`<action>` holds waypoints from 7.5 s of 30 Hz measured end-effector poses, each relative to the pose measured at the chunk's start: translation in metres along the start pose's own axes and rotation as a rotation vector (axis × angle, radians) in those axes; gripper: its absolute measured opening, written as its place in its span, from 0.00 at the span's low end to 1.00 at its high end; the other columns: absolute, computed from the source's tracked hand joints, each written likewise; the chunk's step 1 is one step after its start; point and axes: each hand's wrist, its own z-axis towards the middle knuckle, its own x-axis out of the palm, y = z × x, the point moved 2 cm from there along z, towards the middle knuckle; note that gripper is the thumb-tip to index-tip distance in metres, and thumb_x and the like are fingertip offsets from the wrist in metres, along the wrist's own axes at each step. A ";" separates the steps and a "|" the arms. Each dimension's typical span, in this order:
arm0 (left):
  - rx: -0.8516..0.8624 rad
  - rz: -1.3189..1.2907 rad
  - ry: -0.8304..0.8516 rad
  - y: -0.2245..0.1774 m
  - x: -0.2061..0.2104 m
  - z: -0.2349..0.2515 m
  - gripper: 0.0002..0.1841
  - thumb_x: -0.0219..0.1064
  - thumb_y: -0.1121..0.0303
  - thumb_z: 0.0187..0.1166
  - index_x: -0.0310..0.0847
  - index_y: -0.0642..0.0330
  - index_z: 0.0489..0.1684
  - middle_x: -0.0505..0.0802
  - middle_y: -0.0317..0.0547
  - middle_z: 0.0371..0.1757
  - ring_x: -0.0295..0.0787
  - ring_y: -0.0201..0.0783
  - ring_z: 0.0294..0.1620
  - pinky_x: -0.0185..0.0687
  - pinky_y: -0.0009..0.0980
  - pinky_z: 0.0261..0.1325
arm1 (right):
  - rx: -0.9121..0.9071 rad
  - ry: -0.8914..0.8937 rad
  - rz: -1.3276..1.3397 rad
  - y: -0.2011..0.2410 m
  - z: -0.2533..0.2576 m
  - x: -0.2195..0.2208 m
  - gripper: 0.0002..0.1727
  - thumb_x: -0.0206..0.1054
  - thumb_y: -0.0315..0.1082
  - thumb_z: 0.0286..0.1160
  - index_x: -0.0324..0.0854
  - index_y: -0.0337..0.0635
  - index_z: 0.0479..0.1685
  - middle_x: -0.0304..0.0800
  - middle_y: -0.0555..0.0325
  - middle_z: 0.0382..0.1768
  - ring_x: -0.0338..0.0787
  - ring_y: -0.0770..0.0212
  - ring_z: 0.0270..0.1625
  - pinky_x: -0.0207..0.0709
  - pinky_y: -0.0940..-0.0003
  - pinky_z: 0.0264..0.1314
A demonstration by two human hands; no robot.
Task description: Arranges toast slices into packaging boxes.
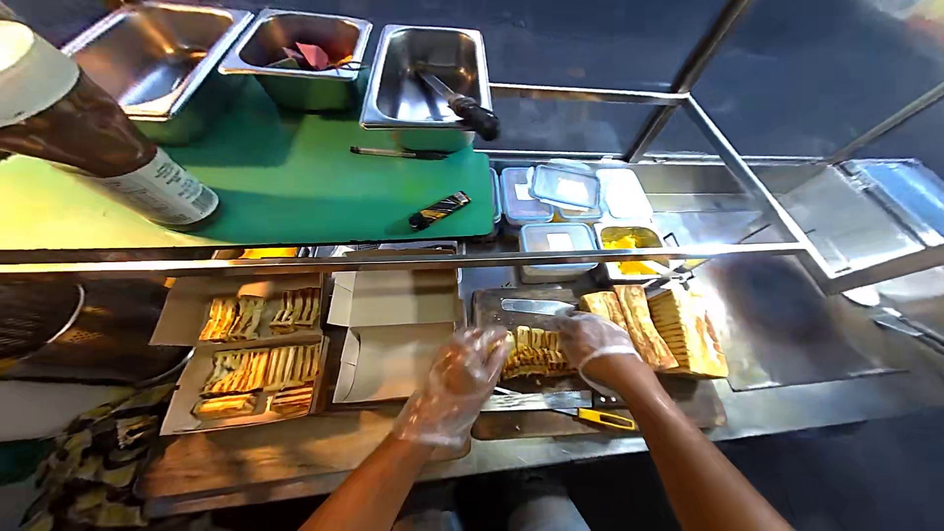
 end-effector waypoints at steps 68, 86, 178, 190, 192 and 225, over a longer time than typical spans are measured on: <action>-0.298 0.173 -0.422 0.097 -0.042 -0.121 0.13 0.70 0.60 0.76 0.96 0.54 0.49 0.98 0.44 0.46 0.96 0.39 0.49 0.91 0.39 0.58 | -0.420 0.231 0.382 0.225 0.031 0.019 0.15 0.65 0.40 0.83 0.89 0.51 0.62 0.91 0.50 0.62 0.87 0.50 0.69 0.77 0.45 0.75; -0.293 0.104 0.098 0.172 -0.052 -0.145 0.18 0.61 0.54 0.83 0.89 0.44 0.65 0.93 0.44 0.63 0.91 0.48 0.64 0.85 0.50 0.67 | -0.154 0.108 0.417 0.283 0.027 0.093 0.27 0.59 0.39 0.88 0.71 0.51 0.86 0.76 0.48 0.81 0.79 0.51 0.81 0.70 0.54 0.85; -0.360 -0.250 -0.504 0.180 -0.093 -0.158 0.13 0.69 0.59 0.79 0.94 0.55 0.48 0.97 0.37 0.44 0.93 0.24 0.46 0.90 0.23 0.55 | -0.289 0.331 0.222 0.340 0.071 0.058 0.14 0.67 0.32 0.78 0.91 0.50 0.58 0.91 0.49 0.60 0.88 0.47 0.67 0.78 0.42 0.72; -0.349 -0.238 -0.530 0.176 -0.101 -0.138 0.11 0.69 0.64 0.79 0.93 0.58 0.49 0.97 0.40 0.47 0.94 0.27 0.49 0.91 0.25 0.56 | -0.157 0.156 0.261 0.328 0.042 0.064 0.26 0.56 0.38 0.88 0.73 0.54 0.84 0.81 0.49 0.78 0.78 0.51 0.81 0.68 0.52 0.85; -0.402 -0.100 -0.439 0.177 -0.107 -0.117 0.12 0.69 0.63 0.79 0.93 0.57 0.53 0.97 0.44 0.48 0.95 0.35 0.51 0.90 0.35 0.60 | -0.110 0.191 0.278 0.327 0.047 0.061 0.26 0.59 0.40 0.87 0.75 0.53 0.83 0.81 0.47 0.76 0.79 0.48 0.80 0.71 0.47 0.83; -0.510 0.074 0.302 0.008 0.047 0.018 0.32 0.66 0.43 0.78 0.77 0.47 0.80 0.84 0.50 0.76 0.79 0.49 0.77 0.74 0.50 0.79 | 0.016 0.245 0.110 0.001 0.045 0.038 0.26 0.68 0.51 0.78 0.81 0.59 0.75 0.88 0.51 0.68 0.84 0.46 0.74 0.76 0.37 0.75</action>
